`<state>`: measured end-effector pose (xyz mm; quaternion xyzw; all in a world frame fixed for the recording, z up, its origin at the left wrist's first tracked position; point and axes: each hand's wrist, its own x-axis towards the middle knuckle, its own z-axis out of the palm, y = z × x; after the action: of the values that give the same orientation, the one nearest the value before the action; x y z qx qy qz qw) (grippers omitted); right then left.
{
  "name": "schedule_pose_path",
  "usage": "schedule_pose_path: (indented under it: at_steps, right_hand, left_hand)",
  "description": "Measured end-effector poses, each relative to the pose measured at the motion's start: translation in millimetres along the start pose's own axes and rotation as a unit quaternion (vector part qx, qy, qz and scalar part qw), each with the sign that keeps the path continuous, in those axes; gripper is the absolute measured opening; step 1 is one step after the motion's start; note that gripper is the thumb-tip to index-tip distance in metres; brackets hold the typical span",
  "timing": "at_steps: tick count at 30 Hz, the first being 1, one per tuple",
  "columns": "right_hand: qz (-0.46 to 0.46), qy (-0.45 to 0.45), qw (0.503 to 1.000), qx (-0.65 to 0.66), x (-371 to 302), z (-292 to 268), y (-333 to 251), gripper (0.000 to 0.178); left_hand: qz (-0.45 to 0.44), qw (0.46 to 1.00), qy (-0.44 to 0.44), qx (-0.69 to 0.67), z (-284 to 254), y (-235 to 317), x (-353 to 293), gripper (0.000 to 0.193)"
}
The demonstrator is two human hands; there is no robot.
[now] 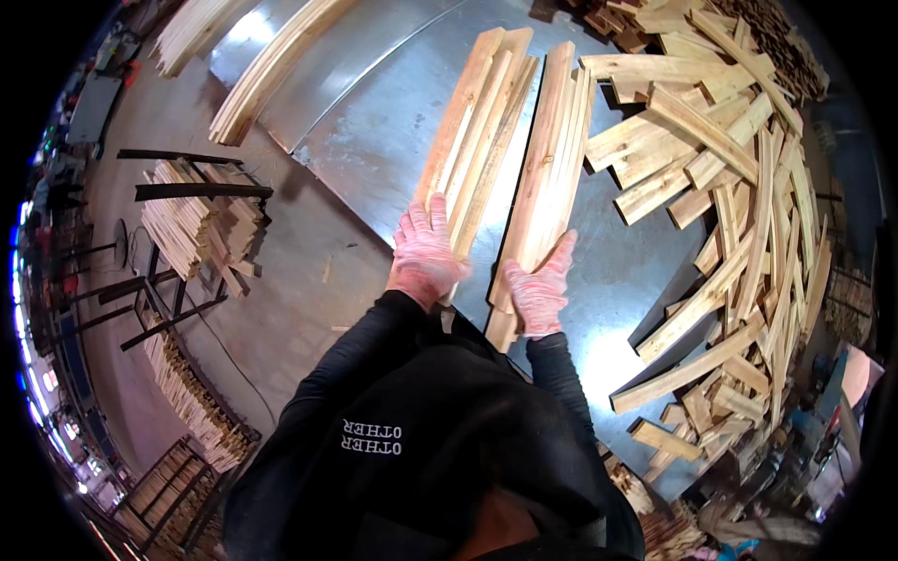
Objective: The person sorts wooden planks on a metal table, picking up pieces from a large pile and arranging them into neat stacks. The person handles the wood by hand, wearing pink gloves, and repeatedly moves planks from a disorganized heap to organized piles.
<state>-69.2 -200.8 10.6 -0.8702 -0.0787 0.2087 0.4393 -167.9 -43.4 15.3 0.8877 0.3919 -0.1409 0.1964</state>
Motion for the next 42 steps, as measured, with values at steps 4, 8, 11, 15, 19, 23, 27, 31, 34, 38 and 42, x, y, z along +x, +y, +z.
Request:
schedule_pose_path:
  at_steps: [4, 8, 11, 15, 19, 23, 27, 31, 34, 38, 42]
  right_hand:
    - [-0.152, -0.062, 0.978, -0.129, -6, 44, -3, 0.120]
    - [-0.125, -0.205, 0.968, 0.073, 7, 82, -3, 0.093]
    - [-0.149, -0.243, 0.931, 0.227, 22, 95, 26, 0.076]
    - [0.005, -0.312, 0.889, 0.334, 43, 86, 55, 0.059]
    - [-0.023, -0.221, 0.911, 0.346, 68, 92, 69, 0.040]
    - [-0.004, -0.123, 0.992, 0.024, 113, 68, -16, 0.065]
    - [0.035, -0.240, 0.961, -0.136, 137, 81, -82, 0.123]
    - [-0.013, -0.221, 0.975, 0.002, 147, 92, -13, 0.107]
    - [0.108, -0.211, 0.970, 0.046, 126, 57, -31, 0.069]
    - [0.072, 0.013, 0.982, -0.171, 101, 33, -17, 0.042]
    - [0.031, 0.091, 0.954, -0.286, 80, -11, -85, 0.036]
  left_hand:
    - [-0.003, 0.975, -0.112, -0.192, -41, -47, 20, 0.123]
    - [-0.024, 0.996, 0.005, -0.080, -52, -35, 24, 0.127]
    - [-0.067, 0.993, 0.055, 0.081, -46, -5, 32, 0.131]
    - [-0.084, 0.991, 0.063, 0.086, -41, -1, 35, 0.121]
    - [-0.061, 0.992, 0.075, 0.081, -50, -16, 43, 0.117]
    - [-0.039, 0.996, 0.031, 0.074, -64, -38, 51, 0.130]
    - [-0.001, 0.999, -0.049, -0.010, -80, -68, 80, 0.143]
    - [0.059, 0.987, -0.104, -0.109, -62, -110, 112, 0.141]
    - [0.135, 0.982, -0.011, -0.128, -55, -113, 105, 0.137]
    - [0.170, 0.985, 0.029, -0.008, -67, -83, 101, 0.126]
    - [0.142, 0.988, -0.039, 0.042, -99, -72, 111, 0.114]
